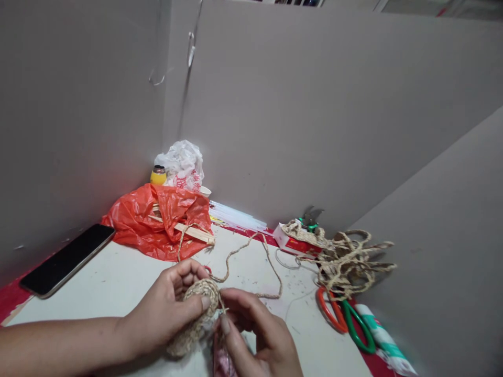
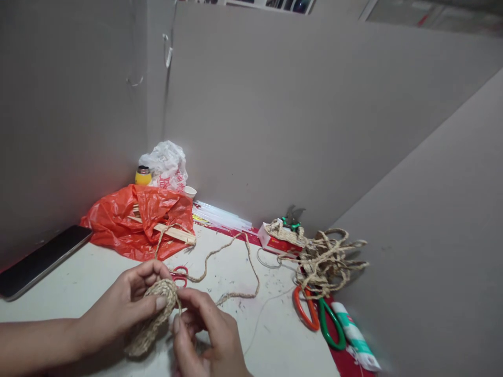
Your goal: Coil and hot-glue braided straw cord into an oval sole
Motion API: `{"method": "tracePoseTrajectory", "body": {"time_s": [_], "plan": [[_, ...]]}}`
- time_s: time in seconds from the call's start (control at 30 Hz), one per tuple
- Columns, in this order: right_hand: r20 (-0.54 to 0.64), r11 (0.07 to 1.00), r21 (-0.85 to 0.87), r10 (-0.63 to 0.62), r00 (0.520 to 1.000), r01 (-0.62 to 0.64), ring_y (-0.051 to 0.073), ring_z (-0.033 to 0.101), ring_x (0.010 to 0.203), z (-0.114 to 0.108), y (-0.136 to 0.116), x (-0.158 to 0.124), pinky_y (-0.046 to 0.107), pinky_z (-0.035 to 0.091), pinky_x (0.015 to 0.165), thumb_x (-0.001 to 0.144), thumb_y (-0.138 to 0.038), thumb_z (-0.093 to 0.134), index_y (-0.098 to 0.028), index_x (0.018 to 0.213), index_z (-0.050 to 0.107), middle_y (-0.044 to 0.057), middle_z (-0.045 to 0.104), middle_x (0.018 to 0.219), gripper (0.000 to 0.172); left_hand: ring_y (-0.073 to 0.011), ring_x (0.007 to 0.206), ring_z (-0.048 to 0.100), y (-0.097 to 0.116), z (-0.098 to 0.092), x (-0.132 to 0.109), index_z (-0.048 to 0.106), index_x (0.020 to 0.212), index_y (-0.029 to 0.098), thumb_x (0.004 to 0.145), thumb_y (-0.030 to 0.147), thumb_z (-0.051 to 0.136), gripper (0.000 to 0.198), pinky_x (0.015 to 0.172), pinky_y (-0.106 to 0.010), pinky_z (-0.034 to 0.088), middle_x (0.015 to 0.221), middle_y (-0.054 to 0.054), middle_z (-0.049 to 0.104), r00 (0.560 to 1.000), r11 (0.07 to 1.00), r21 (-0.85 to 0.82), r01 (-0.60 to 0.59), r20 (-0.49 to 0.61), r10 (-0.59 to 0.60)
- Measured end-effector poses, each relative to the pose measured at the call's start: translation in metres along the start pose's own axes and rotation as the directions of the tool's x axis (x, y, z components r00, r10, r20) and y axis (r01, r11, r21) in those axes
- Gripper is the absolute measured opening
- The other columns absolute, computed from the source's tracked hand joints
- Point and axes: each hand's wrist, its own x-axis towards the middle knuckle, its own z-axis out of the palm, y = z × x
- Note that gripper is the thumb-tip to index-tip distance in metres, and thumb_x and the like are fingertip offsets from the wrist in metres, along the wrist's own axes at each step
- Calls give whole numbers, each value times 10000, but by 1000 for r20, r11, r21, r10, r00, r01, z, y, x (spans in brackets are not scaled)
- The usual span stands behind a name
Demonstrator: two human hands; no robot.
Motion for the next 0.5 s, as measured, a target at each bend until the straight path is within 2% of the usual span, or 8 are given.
{"method": "tracePoseTrajectory", "body": {"time_s": [0.17, 0.33, 0.5], "plan": [[13, 987, 137, 87, 996, -87, 134, 689, 585, 4, 4, -1, 186, 546, 552, 892, -189, 552, -218, 1115, 643, 29, 735, 774, 242, -149, 786, 544, -3, 0, 2, 533, 944, 184, 758, 202, 650, 221, 733, -273, 435, 849, -2, 605, 1000, 998, -53, 23, 3, -23], [31, 953, 248, 170, 985, -172, 161, 704, 620, 8, 4, -4, 222, 549, 564, 930, -384, 566, -207, 1120, 609, 63, 736, 799, 263, -139, 749, 540, -4, 0, 1, 550, 907, 181, 781, 190, 642, 157, 710, -260, 454, 802, 8, 600, 1000, 1000, -30, 7, -15, -8], [4, 934, 280, 232, 973, -223, 147, 671, 592, 13, 5, -7, 217, 524, 550, 916, -457, 584, -208, 1039, 563, 41, 711, 738, 279, -151, 759, 564, -7, 1, -1, 559, 970, 176, 790, 208, 651, 205, 699, -267, 479, 832, -10, 609, 1000, 997, -72, -9, -24, 7]]}}
